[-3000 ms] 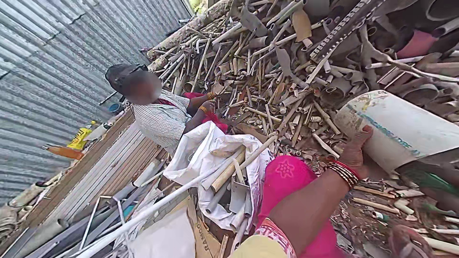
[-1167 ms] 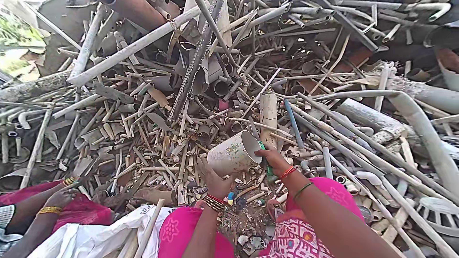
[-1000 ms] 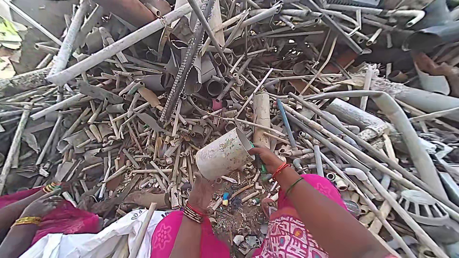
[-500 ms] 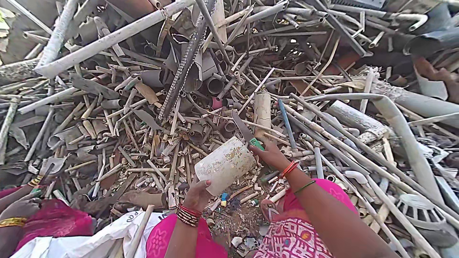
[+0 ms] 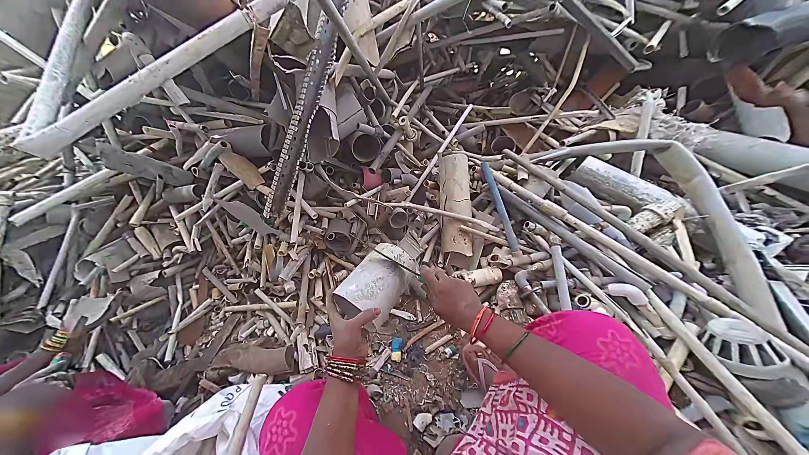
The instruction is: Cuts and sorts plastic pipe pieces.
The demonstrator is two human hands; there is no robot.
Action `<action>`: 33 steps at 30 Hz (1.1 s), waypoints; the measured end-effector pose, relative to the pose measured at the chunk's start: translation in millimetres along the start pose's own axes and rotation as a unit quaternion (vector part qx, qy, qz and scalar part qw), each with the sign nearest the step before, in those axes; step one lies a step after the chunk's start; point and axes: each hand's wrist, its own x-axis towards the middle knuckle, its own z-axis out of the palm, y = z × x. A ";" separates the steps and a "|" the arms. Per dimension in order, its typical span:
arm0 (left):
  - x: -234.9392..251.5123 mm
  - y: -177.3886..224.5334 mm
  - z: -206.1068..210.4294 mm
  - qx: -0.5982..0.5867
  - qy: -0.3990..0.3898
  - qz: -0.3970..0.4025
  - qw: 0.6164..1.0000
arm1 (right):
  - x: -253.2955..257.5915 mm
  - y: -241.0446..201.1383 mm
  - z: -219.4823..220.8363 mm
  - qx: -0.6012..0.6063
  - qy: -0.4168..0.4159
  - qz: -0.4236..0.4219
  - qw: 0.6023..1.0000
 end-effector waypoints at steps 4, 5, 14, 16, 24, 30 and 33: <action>0.7 -10.2 5.7 -0.022 0.018 -0.008 1.000 | -0.6 -4.7 -0.7 -0.005 -0.030 -0.010 0.999; 0.6 -11.3 6.9 -0.024 0.022 -0.017 0.999 | -0.5 -3.0 0.1 -0.005 -0.021 -0.024 0.999; -8.2 -14.2 8.0 -0.021 0.022 -0.104 0.994 | 4.0 8.2 1.1 0.017 -0.018 -0.003 1.000; -9.8 -16.1 10.6 -0.013 0.021 -0.112 0.993 | 6.5 8.9 -4.0 0.007 -0.036 0.035 0.999; -11.8 -19.7 10.0 -0.013 -0.006 -0.075 0.997 | -6.5 9.1 -7.0 -0.007 -0.033 0.039 0.999; -12.6 -17.7 6.2 0.033 -0.019 -0.013 0.999 | -6.5 17.6 0.7 0.021 -0.023 0.046 0.998; -11.0 -19.7 3.8 0.135 -0.033 0.109 0.984 | -14.5 10.9 -1.7 0.024 -0.012 -0.003 1.000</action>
